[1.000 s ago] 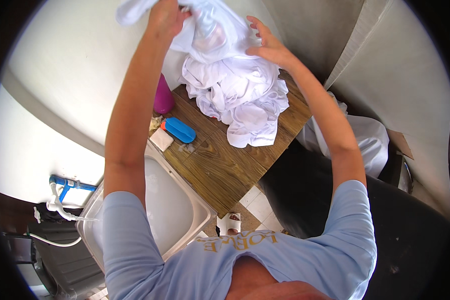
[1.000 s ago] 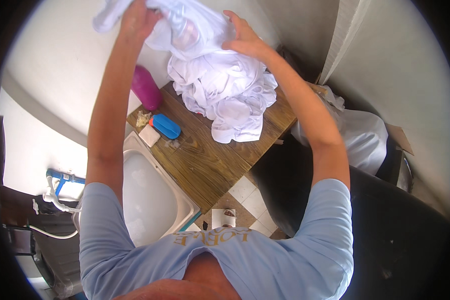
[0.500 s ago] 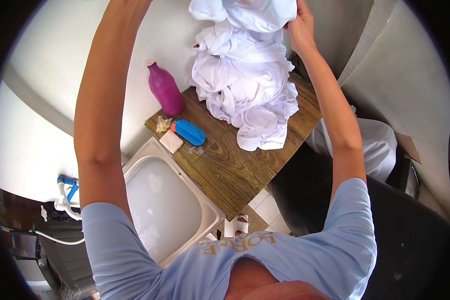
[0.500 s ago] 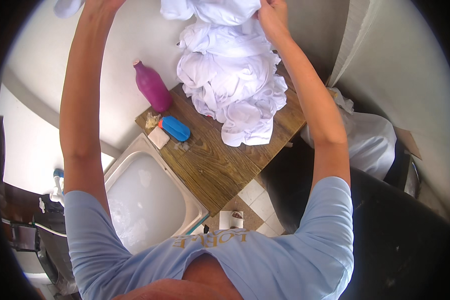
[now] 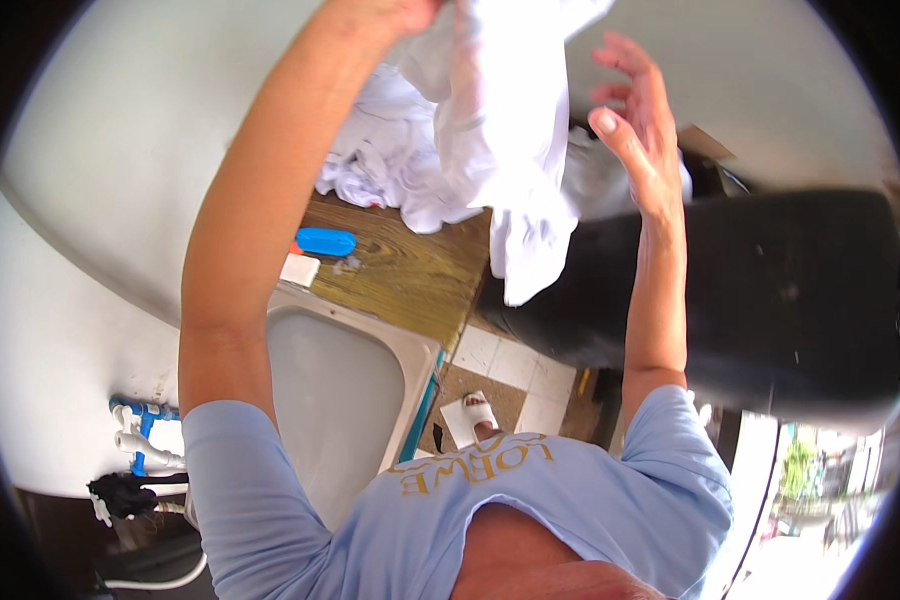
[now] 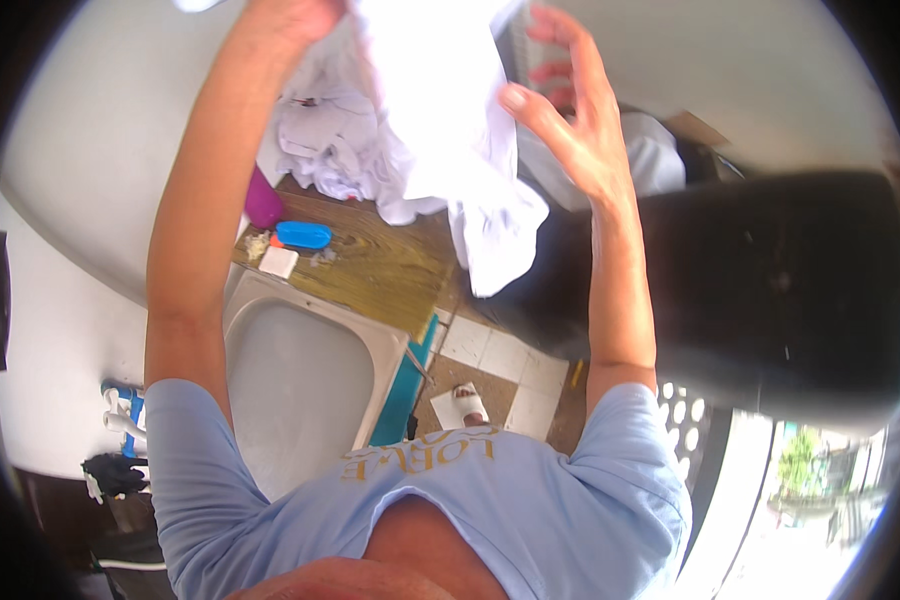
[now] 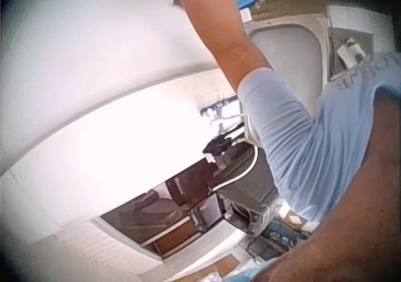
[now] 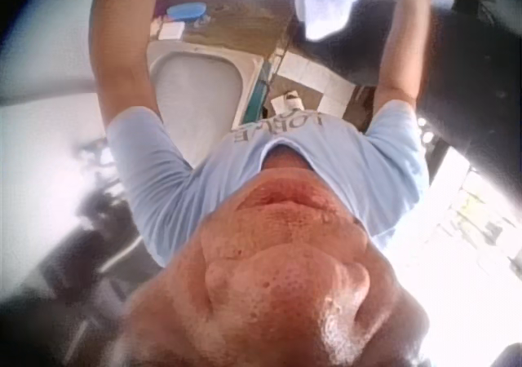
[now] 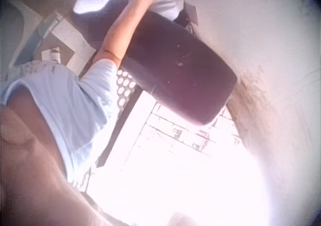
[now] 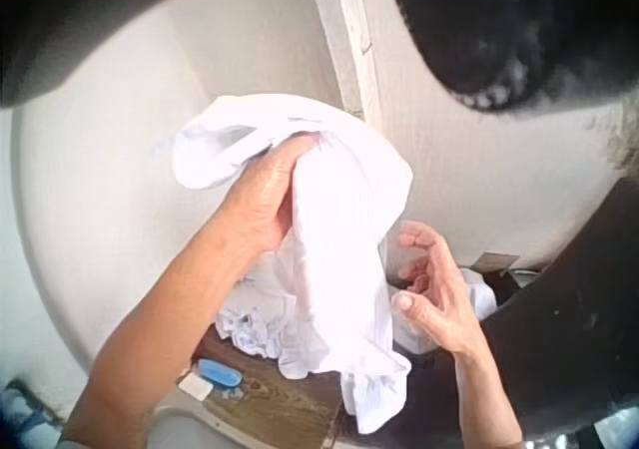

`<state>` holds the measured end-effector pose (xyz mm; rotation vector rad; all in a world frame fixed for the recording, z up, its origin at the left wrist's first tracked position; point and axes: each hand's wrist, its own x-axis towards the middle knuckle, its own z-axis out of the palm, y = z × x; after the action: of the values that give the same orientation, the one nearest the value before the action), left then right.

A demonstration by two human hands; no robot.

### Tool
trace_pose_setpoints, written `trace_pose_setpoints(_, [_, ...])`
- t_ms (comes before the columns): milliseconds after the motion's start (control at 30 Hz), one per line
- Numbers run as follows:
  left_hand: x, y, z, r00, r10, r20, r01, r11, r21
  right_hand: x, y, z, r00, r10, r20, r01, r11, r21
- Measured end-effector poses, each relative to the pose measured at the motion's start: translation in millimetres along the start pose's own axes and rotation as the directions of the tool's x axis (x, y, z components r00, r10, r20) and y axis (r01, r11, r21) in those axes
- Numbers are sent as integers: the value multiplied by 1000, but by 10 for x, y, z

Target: The person washes white shirts by hand in a sink filled with soapy water, wrings one shirt out, applies liquid from a purple bottle to stains, and repeats the process for multiple shirts.

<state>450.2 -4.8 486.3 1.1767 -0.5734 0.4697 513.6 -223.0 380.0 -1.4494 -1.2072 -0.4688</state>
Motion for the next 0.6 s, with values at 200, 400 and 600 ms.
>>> trace_pose_setpoints(200, [-207,-748,350,910,274,311,-405,438,803,-149,-690,102,965,72,-253,-150,939,-308])
trace_pose_setpoints(400, [-754,-795,131,855,-317,410,-32,757,653,-1000,-745,-711,761,640,-103,-623,766,158])
trace_pose_setpoints(600, [-1288,-992,469,956,-111,270,-105,733,672,-1357,-767,-1149,846,521,-113,-524,852,3])
